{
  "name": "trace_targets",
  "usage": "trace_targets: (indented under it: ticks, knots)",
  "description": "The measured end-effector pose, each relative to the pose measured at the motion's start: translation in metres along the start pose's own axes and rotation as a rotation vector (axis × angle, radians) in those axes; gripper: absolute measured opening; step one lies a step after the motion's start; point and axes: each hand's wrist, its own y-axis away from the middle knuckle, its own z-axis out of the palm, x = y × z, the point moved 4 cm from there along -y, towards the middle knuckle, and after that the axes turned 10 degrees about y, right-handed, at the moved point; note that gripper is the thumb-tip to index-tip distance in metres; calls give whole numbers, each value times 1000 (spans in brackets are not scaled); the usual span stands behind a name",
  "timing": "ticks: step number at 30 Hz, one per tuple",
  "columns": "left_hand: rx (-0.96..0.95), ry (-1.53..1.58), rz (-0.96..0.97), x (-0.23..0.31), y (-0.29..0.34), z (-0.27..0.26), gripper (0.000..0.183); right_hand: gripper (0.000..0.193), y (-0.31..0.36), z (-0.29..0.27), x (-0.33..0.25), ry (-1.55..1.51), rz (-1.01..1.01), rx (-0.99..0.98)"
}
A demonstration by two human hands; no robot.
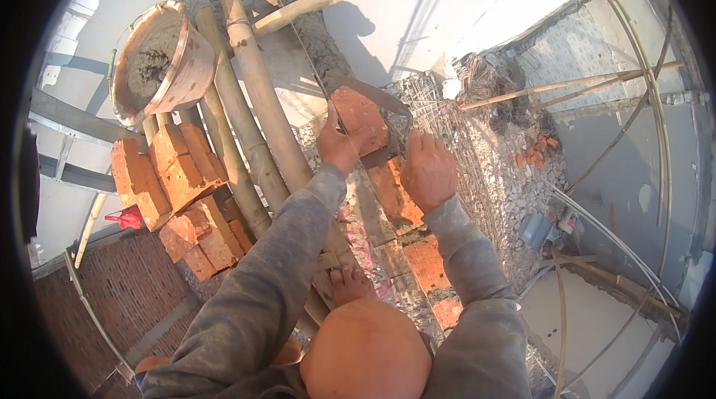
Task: The person scoops mortar from a basin with a trowel and applies it to a brick wall. They then pick up bricks, place them into the wall, and tap them into position. The person repeats this process, building up the wall layer by layer.
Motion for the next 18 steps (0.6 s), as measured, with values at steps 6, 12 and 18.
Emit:
trace_targets:
  ticks: [6, 12, 18]
  knots:
    - [-35, 83, -15, 3, 3, 1, 112, 33, 9, 3, 18, -134, 125, -84]
    - [50, 107, -110, -21, 26, -10, 101, 30, 61, -14, 54, -258, 324, 62]
    - [-123, 263, -347, -50, 142, 10, 100, 33, 117, -21, 42, -250, 324, -27]
